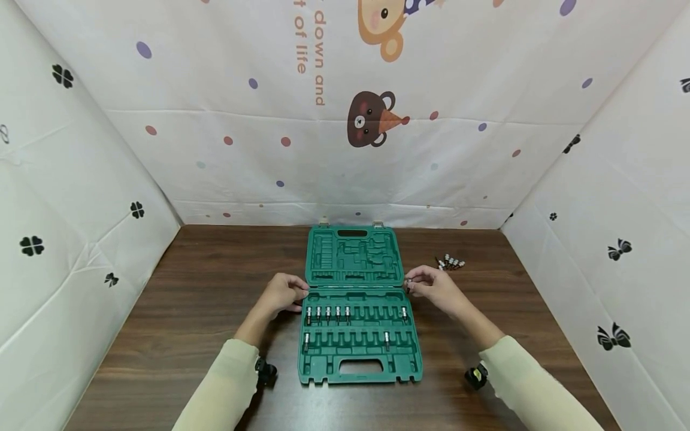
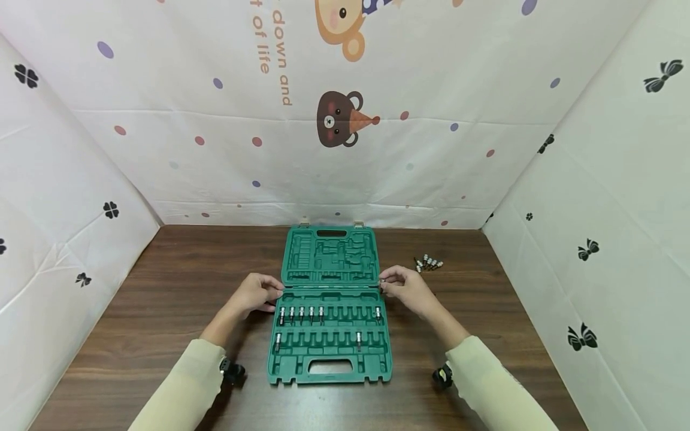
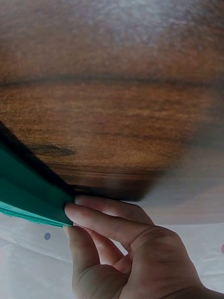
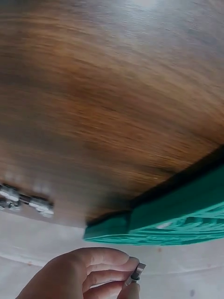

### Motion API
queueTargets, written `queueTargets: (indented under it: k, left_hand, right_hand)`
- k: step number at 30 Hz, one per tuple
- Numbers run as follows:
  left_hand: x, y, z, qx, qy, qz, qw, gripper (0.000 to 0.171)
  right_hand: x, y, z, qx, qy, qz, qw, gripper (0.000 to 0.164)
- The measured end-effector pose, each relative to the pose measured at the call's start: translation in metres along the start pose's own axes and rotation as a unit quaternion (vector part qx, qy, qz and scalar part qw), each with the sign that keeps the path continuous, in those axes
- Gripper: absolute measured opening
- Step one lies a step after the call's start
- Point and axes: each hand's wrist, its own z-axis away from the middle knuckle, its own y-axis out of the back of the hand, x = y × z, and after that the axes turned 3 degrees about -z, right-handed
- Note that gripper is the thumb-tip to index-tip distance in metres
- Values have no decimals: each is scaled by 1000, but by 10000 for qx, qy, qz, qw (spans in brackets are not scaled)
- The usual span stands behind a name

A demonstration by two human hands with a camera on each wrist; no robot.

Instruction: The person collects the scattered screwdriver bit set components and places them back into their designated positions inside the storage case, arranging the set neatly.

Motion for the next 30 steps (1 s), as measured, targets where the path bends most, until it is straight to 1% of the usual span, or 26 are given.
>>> queueTargets:
  k: [4,7,10,15,19,23,30]
  left_hand:
    - [0,0,0,13,19,12,10000,13]
    - [0,0,0,30,8,12,10000,13]
    - [-1,0,-1,32,-6,-17,10000,13]
    - [0,1,-1,31,26,-34,10000,12]
    - [2,1,-1,27,29,-32,10000,12]
    - [2,1,-2,33,41,-27,10000,12]
    - [2,0,-2,-8,69,-6,10000,12]
  right_hand:
    - [-5,-11,-1,-221,-18,-47,9997,27]
    - [-10,-19,-1,-382,39,-9,9993,29]
    - [-15,-27,-1,-536,95,-83,9985,30]
    - [-23,-40,-2,-819,158,-232,9962,26]
    - [-25,-49,-5,-1021,172,-314,9941,22]
    - [-25,-59,-9,-1156,228,-110,9930,17]
    - [-28,-76,-15,-1338,494,589,9880,12]
